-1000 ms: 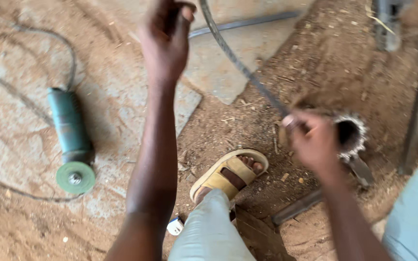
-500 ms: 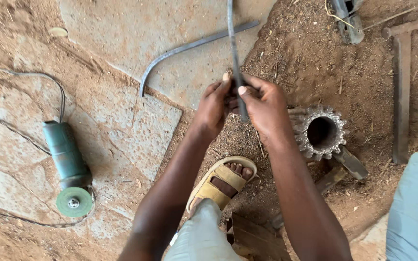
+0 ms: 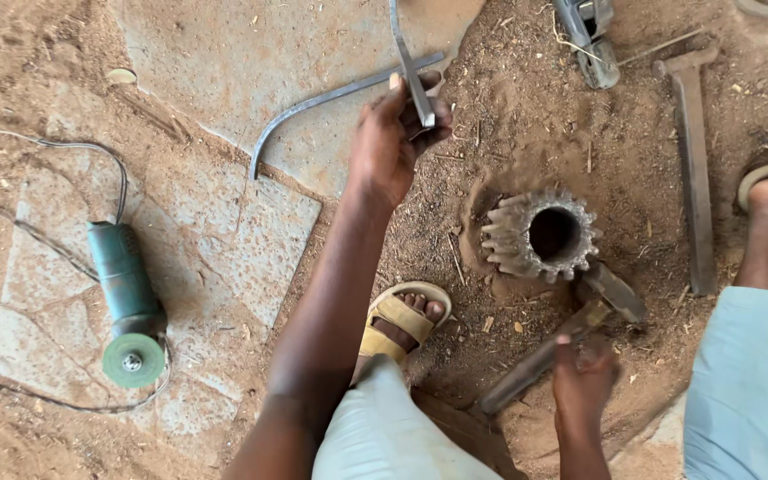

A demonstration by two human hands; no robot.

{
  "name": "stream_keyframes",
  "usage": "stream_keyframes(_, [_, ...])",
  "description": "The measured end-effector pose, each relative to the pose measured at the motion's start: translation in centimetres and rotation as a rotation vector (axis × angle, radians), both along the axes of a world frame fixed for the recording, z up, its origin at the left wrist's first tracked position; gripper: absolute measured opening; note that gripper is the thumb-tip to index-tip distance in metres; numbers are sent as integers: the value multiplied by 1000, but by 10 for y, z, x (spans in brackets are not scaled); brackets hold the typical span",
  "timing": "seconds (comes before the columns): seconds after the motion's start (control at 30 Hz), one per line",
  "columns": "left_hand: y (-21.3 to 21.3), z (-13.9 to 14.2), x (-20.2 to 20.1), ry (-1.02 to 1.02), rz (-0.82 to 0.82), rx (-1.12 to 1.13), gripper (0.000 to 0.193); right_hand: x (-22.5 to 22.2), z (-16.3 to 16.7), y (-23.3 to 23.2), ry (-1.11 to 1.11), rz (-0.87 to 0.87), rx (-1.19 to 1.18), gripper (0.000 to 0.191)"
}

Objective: The person bends a long flat metal strip by hand, using a toothed gear-shaped die set in a hole in the ground as a form. They press the strip around the die, reposition it, and strike it with a hammer to shape the curve, repeatedly checking the bend by holding the strip up.

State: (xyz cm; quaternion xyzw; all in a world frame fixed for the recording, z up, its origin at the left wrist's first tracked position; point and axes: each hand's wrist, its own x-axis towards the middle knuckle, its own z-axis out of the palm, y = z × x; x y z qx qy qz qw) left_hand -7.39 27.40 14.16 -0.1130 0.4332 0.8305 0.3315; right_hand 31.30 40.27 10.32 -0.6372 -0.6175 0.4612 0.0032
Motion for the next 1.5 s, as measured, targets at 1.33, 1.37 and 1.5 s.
stream_keyframes(1.33, [-2, -69, 209, 514, -950, -1029, 48, 5, 212, 58, 1024, 562, 408, 20])
stream_keyframes(1.37, [-2, -70, 210, 456, -949, -1013, 46, -3, 202, 57, 972, 555, 433, 24])
stream_keyframes(1.5, [-6, -82, 214, 561, -897, -1040, 44, -31, 132, 42, 395, 711, 488, 43])
